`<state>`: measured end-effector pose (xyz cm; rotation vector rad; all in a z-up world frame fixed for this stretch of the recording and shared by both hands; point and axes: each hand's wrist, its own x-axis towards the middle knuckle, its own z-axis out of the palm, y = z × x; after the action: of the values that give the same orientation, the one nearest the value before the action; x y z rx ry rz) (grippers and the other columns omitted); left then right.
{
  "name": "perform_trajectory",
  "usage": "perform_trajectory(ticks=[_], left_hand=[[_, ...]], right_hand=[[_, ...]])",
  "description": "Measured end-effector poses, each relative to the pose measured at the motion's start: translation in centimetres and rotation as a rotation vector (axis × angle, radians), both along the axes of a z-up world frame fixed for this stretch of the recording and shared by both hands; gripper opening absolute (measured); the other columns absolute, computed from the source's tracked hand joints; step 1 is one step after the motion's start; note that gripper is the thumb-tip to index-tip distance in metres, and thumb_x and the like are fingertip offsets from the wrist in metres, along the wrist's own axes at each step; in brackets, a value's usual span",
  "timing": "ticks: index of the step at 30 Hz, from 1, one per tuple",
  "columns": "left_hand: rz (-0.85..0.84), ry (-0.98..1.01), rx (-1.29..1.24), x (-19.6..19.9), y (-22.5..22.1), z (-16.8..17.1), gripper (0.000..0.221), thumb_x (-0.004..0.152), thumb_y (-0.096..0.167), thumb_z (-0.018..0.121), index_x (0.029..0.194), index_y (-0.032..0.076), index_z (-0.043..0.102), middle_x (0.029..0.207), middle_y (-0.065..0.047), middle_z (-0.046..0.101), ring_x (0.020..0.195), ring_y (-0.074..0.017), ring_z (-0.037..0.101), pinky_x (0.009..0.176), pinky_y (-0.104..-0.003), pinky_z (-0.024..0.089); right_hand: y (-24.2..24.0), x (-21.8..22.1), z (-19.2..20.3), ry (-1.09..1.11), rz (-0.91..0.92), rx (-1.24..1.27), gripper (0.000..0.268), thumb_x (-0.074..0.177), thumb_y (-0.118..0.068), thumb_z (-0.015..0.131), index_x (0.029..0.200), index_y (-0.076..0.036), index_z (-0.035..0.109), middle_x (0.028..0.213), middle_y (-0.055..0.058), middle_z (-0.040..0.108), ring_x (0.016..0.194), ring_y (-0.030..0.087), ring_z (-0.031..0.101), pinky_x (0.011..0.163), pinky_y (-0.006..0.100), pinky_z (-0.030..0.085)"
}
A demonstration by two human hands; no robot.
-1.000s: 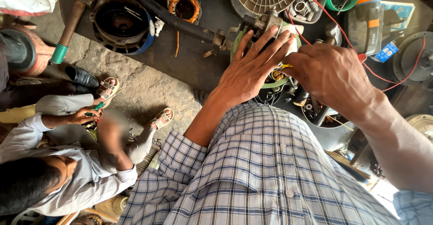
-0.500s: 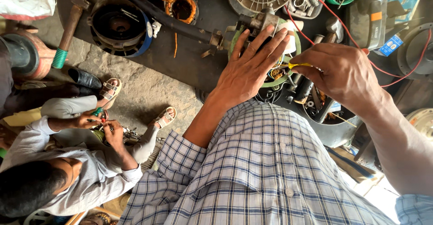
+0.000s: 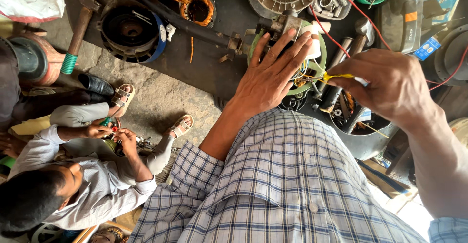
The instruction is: The person uses a yellow screwdriver to tighten screws on the terminal block of a green electrical motor component. They adjust the wires and secure the connections while sitting at a cluttered workbench.
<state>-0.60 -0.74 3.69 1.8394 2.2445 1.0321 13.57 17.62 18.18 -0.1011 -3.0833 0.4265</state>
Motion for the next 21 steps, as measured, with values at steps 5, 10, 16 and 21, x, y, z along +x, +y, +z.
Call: perform_trajectory(ticks=[5, 10, 16, 21], left_hand=[[-0.005, 0.017, -0.024, -0.1, 0.4, 0.1, 0.095, 0.091, 0.020, 0.081, 0.167, 0.017, 0.024, 0.174, 0.005, 0.024, 0.163, -0.0198, 0.019, 0.137, -0.056, 0.014], [0.006, 0.013, 0.016, -0.1, 0.7, -0.1, 0.104, 0.086, 0.030, 0.087, 0.167, 0.018, 0.023, 0.174, 0.006, 0.024, 0.164, -0.0193, 0.018, 0.138, -0.056, 0.013], [-0.017, -0.008, -0.006, -0.1, 0.7, -0.4, 0.107, 0.084, 0.031, 0.088, 0.166, 0.016, 0.021, 0.173, 0.003, 0.025, 0.162, -0.0220, 0.018, 0.136, -0.056, 0.012], [-0.001, -0.004, 0.010, 0.0, 0.8, -0.3, 0.107, 0.084, 0.032, 0.087, 0.167, 0.017, 0.021, 0.173, 0.004, 0.024, 0.163, -0.0206, 0.018, 0.138, -0.056, 0.012]], right_hand=[[-1.7, -0.9, -0.1, 0.055, 0.082, 0.078, 0.016, 0.093, -0.028, 0.081, 0.099, -0.014, 0.078, 0.093, -0.001, 0.073, 0.081, 0.018, 0.068, 0.063, 0.032, 0.054], [-2.9, -1.3, 0.6, 0.042, 0.037, 0.238, 0.018, 0.092, -0.031, 0.080, 0.098, -0.014, 0.079, 0.091, -0.003, 0.074, 0.079, 0.016, 0.068, 0.059, 0.032, 0.053], [-3.3, -1.1, 1.4, -0.026, 0.001, 0.331, 0.013, 0.093, -0.029, 0.078, 0.100, -0.018, 0.079, 0.093, -0.006, 0.074, 0.083, 0.014, 0.069, 0.063, 0.031, 0.053], [-3.2, -1.4, 1.6, -0.013, 0.010, 0.275, 0.019, 0.093, -0.033, 0.079, 0.100, -0.016, 0.080, 0.090, -0.005, 0.073, 0.077, 0.014, 0.067, 0.057, 0.031, 0.051]])
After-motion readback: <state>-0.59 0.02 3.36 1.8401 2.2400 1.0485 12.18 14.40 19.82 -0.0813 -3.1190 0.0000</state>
